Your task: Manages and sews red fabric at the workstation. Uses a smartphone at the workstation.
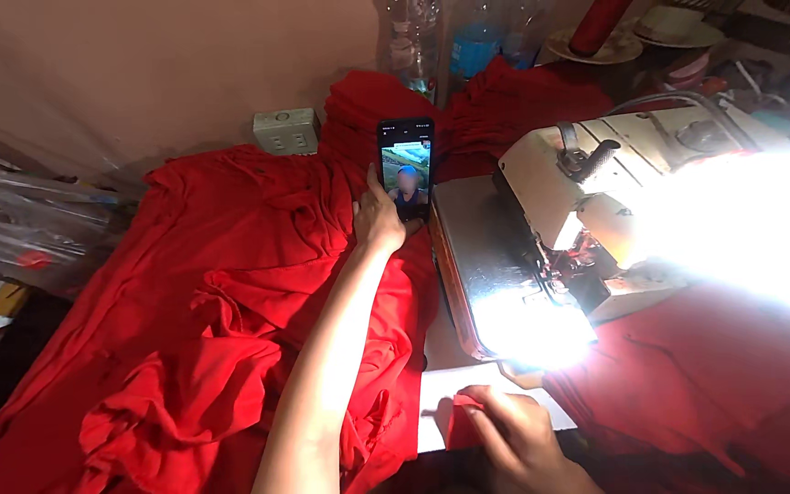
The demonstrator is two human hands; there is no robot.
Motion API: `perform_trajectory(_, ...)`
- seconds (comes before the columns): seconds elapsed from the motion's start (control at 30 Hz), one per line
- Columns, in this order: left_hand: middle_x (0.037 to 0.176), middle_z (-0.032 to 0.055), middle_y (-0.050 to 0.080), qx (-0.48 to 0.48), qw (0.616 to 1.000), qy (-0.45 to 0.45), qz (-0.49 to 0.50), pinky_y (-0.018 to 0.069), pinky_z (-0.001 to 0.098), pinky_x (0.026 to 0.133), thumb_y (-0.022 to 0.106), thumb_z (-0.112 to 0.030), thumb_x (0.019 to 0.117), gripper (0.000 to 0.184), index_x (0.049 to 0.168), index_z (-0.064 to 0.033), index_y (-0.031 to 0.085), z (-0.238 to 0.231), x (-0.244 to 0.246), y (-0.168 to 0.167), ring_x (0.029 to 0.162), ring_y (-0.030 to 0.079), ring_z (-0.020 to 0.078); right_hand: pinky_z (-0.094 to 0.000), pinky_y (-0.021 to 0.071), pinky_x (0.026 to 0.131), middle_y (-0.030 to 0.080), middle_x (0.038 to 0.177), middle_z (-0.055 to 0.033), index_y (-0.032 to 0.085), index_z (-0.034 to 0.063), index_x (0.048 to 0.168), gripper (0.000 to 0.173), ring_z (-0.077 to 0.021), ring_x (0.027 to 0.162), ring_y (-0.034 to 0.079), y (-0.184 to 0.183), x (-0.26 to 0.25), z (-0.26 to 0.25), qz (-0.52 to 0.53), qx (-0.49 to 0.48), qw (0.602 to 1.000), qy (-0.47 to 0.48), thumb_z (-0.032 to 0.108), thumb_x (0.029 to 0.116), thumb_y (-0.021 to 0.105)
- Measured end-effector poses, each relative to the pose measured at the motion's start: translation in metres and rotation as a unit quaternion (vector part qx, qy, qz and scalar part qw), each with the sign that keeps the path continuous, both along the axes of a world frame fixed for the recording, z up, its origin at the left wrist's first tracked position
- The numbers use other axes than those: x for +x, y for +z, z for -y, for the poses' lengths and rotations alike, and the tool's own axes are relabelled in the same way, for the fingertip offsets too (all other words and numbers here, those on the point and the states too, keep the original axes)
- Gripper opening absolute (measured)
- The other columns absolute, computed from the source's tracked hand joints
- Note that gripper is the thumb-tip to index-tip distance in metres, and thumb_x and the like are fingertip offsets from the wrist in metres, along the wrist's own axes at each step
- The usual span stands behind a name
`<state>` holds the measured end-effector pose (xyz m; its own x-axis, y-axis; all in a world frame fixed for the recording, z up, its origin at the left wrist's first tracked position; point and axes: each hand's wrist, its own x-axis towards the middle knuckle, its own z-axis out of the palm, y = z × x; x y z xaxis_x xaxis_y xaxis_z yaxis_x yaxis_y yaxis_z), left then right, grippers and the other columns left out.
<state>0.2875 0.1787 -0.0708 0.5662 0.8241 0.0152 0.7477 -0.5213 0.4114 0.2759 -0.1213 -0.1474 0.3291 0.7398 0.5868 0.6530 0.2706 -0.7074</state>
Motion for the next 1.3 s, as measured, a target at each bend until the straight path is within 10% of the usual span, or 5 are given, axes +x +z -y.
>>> perform_trajectory(0.17,0.136,0.0315,0.054,-0.006,0.978,-0.021,0.206,0.0396,0.0614,0.107,0.069,-0.038,0.0937,0.079,0.150,0.0046,0.035,-0.008,-0.007,-0.006,0.129,0.052,0.0457,-0.0135,0.0551,0.076,0.072,0.091,0.0187,0.071,0.0264,0.100,0.030,0.0076,0.084,0.065,0.086,0.045,0.038,-0.429,-0.023,0.900,-0.070,0.013,0.1032,0.044)
perform_trajectory(0.43,0.129,0.0258,0.060,-0.183,0.900,-0.113,0.378,0.0508,0.0455,0.099,0.027,-0.018,0.1121,0.042,0.140,0.0065,0.048,-0.041,-0.011,-0.012,0.115,0.063,0.0282,-0.0185,0.0531,0.092,0.063,0.106,0.0038,0.050,-0.0071,0.123,0.025,0.0038,0.099,0.062,0.105,0.127,0.088,-0.165,0.129,0.898,-0.387,0.012,0.1080,0.042)
perform_trajectory(0.67,0.123,0.0256,0.064,-0.137,0.917,-0.121,0.354,0.0516,0.0506,0.093,0.039,-0.016,0.1107,0.036,0.137,0.0046,0.052,-0.039,-0.016,-0.012,0.107,0.065,0.0324,-0.0817,0.0330,0.092,0.048,0.131,-0.0448,0.058,-0.0042,0.137,0.080,-0.0716,0.116,0.043,0.077,0.137,0.089,0.131,-0.188,0.872,-0.432,0.058,0.0869,0.060)
perform_trajectory(0.9,0.122,0.0224,0.064,-0.131,0.882,-0.085,0.445,0.0521,0.0428,0.094,0.043,-0.009,0.1085,0.032,0.134,0.0071,0.054,-0.025,-0.027,0.015,0.107,0.064,0.0242,-0.0289,0.0557,0.087,0.067,0.113,-0.0218,0.067,-0.0004,0.115,0.033,-0.0217,0.103,0.067,0.142,0.038,0.066,0.166,-0.007,0.974,-0.153,0.028,0.1007,0.062)
perform_trajectory(1.3,0.111,0.0131,0.064,-0.139,0.851,-0.015,0.506,0.0554,0.0339,0.081,0.044,-0.010,0.1088,0.029,0.133,0.0025,0.052,0.017,-0.121,0.126,0.090,0.064,0.0126,-0.0400,0.0516,0.101,0.056,0.138,-0.0207,0.026,0.0032,0.158,0.066,-0.0233,0.120,0.062,0.185,0.043,-0.180,-0.193,-0.088,0.965,0.152,0.021,0.1019,0.056)
